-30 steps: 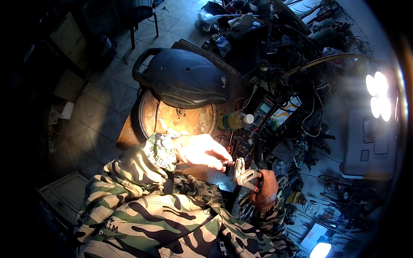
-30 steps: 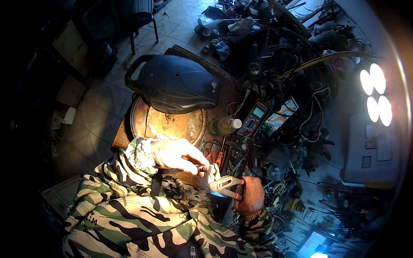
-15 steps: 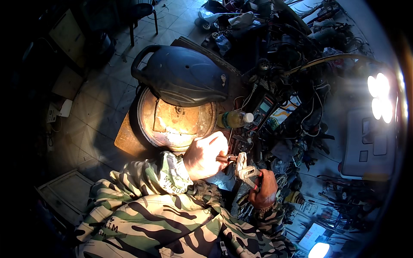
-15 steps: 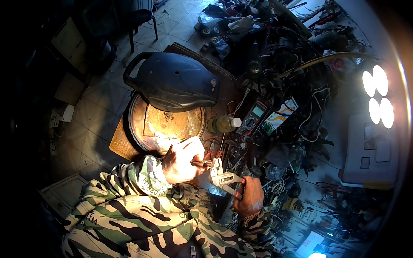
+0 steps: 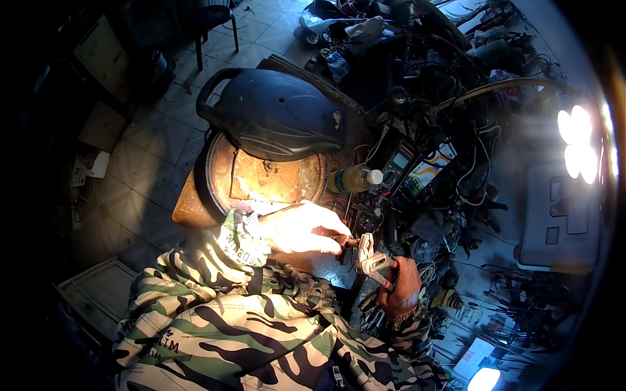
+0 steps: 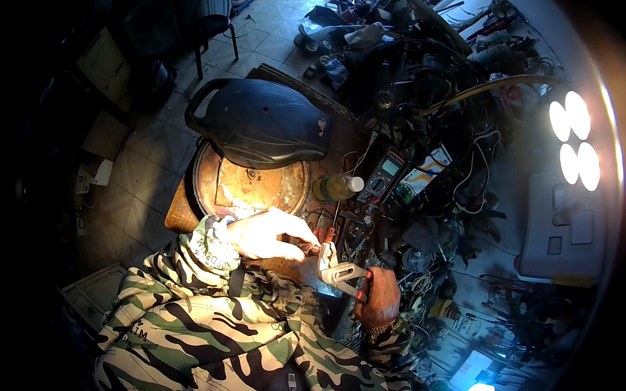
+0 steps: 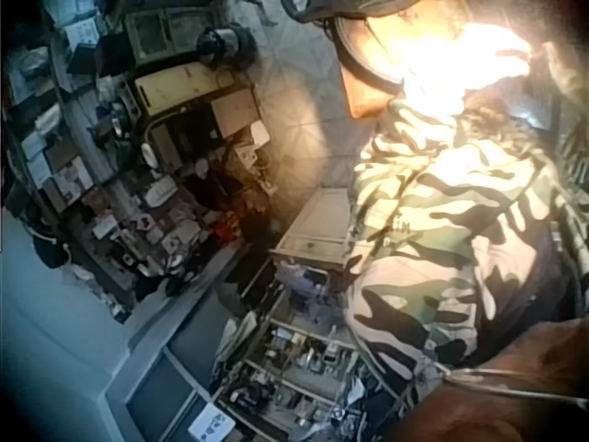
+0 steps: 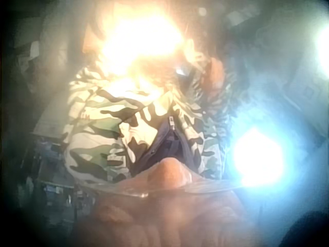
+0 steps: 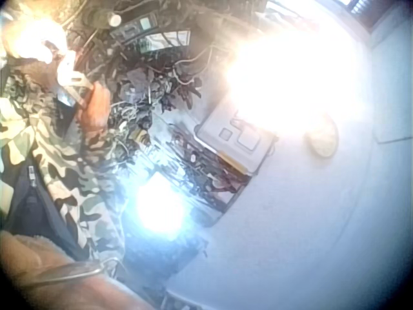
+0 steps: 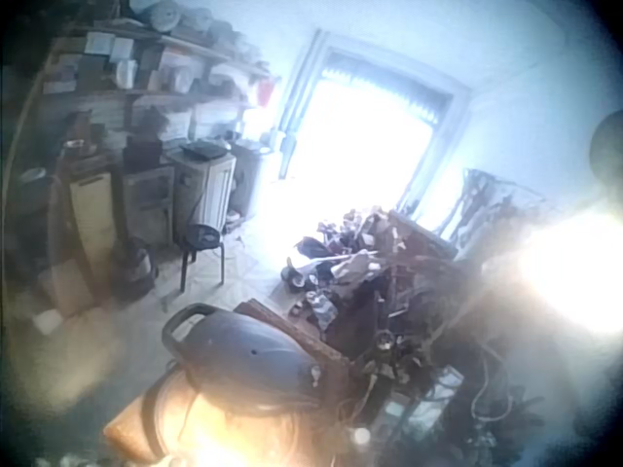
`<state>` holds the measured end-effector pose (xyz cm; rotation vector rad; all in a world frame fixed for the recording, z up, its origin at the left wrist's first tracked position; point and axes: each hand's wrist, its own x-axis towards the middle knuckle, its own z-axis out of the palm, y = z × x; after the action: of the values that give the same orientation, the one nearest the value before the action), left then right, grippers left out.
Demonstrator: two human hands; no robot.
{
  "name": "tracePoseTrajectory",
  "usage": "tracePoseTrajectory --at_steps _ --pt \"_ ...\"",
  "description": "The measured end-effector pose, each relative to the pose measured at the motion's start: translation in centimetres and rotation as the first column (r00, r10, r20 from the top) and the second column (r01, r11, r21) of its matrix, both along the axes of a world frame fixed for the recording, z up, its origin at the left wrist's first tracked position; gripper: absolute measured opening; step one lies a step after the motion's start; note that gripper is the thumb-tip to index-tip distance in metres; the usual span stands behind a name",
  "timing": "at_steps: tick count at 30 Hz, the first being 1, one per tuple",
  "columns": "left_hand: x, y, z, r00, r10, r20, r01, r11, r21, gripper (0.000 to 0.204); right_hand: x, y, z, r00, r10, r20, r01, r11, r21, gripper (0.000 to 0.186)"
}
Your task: The person works on a small mechanical component on a cluttered workbench, using pliers and a screwdriver to adjust and tighten parts. They apply liquid from a bottle to the component and continue manipulating it with tools throughout the clip.
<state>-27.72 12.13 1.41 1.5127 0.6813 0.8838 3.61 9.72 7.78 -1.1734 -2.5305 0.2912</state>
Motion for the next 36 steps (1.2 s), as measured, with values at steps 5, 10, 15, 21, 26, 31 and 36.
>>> tracePoseTrajectory --at_steps 5,10,15,21,26,31,36 --pt "1.6 -0.3 -0.6 0.964 0.248 0.092 -0.255 0.964 0.069 0.026 0.0 -0.6 0.4 0.998 -0.062 0.018 0.062 0.998 -0.028 0.044" --pt "2.8 -1.1 0.6 0.887 0.460 0.048 -0.456 0.854 0.251 0.033 -0.3 -0.6 0.5 0.998 -0.065 -0.010 0.064 0.998 -0.018 0.043" --pt "1.9 -1.3 1.3 0.974 0.073 0.215 -0.023 0.974 -0.226 0.060 0.0 -0.2 0.5 0.996 -0.083 0.011 0.084 0.993 -0.089 0.040" --pt "0.9 0.9 0.7 0.982 -0.135 0.130 0.158 0.969 -0.192 0.037 0.7 -0.9 0.4 0.994 -0.106 0.023 0.107 0.994 -0.035 0.040" --pt "1.7 0.1 -0.4 0.976 0.086 0.202 -0.070 0.994 -0.086 0.031 0.6 -0.4 0.4 0.997 -0.074 0.009 0.074 0.997 -0.038 0.042" --pt "2.8 -0.4 0.9 0.967 0.255 0.020 -0.256 0.966 0.042 0.031 1.0 -0.5 0.1 0.997 -0.072 0.014 0.072 0.997 -0.026 0.044" --pt "4.2 -1.5 1.4 0.936 0.351 -0.017 -0.350 0.936 0.033 0.035 1.3 -0.1 0.0 0.997 -0.074 0.003 0.074 0.997 -0.022 0.043"
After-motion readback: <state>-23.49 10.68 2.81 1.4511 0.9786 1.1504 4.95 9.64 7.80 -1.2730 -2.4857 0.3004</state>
